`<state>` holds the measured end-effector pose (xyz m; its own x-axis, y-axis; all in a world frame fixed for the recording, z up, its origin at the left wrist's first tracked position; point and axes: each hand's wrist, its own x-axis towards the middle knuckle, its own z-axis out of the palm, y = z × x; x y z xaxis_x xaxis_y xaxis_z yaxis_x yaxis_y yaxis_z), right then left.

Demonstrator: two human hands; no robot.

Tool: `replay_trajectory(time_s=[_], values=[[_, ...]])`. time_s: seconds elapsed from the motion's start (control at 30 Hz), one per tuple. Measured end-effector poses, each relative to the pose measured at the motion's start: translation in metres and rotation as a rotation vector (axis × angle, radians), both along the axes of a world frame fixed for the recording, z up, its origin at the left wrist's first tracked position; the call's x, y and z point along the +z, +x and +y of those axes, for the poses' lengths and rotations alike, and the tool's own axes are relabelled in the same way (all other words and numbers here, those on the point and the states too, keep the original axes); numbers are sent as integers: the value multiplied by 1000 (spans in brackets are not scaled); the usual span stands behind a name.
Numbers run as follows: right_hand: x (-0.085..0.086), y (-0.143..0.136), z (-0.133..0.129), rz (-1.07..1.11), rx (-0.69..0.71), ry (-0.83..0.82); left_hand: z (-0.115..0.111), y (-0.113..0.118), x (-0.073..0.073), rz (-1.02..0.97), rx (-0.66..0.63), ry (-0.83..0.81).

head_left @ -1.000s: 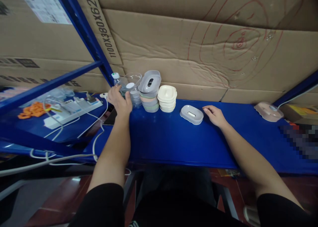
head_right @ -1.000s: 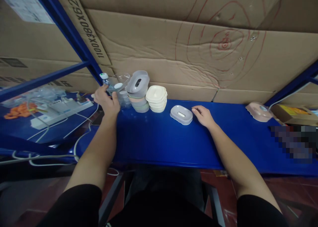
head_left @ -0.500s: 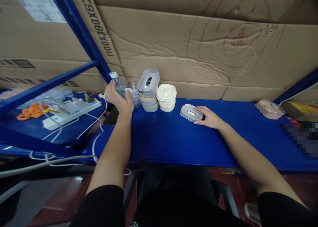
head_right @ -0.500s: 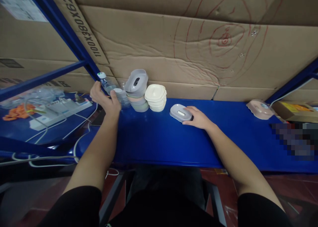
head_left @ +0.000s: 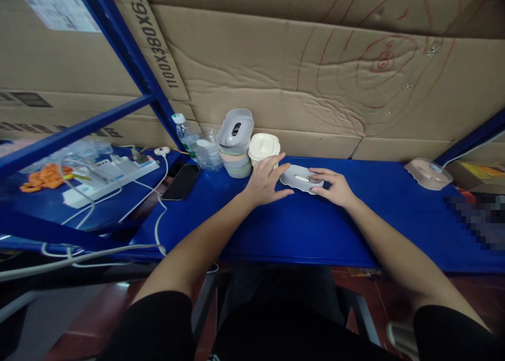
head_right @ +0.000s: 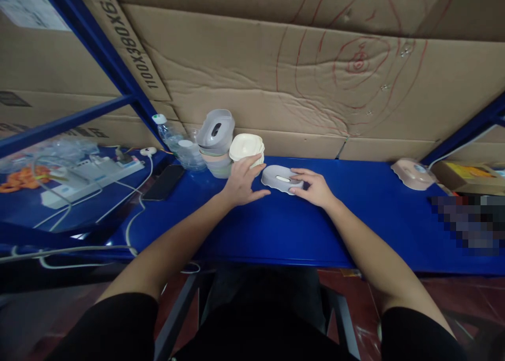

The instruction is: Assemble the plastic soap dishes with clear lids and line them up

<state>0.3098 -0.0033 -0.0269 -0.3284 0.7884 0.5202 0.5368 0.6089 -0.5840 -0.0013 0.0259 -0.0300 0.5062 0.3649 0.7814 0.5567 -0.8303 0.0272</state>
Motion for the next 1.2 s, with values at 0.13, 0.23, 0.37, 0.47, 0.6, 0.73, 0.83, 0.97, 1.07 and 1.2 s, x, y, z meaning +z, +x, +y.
replay_trajectory(time_s=[0.13, 0.23, 0.37, 0.47, 0.6, 0.73, 0.83, 0.97, 1.07, 1.2], values=[[2, -11, -7, 0, 82, -4, 2, 6, -8, 56, -53, -17], [3, -14, -10, 2, 95, 0, 5, 5, -11, 75, -87, -36], [7, -15, -12, 42, 52, -12, 5, 4, -12, 92, -122, -34], [10, -15, -12, 89, 28, 7, 6, 4, -12, 109, -121, -35], [8, -11, -9, 196, -95, -24, 8, 0, -7, 108, -95, -37], [4, -2, -2, 417, -226, -169, 2, -3, 5, 169, -97, 52], [6, 2, 2, 537, -175, -348, -7, 0, 12, 174, -148, 151], [12, 0, 3, 651, -120, -503, -15, 7, 14, 178, -238, 192], [12, -2, 3, 648, -107, -496, -9, 4, 10, 145, -157, 144], [9, 0, 5, 578, -120, -449, 11, -23, 8, -128, 117, 119]])
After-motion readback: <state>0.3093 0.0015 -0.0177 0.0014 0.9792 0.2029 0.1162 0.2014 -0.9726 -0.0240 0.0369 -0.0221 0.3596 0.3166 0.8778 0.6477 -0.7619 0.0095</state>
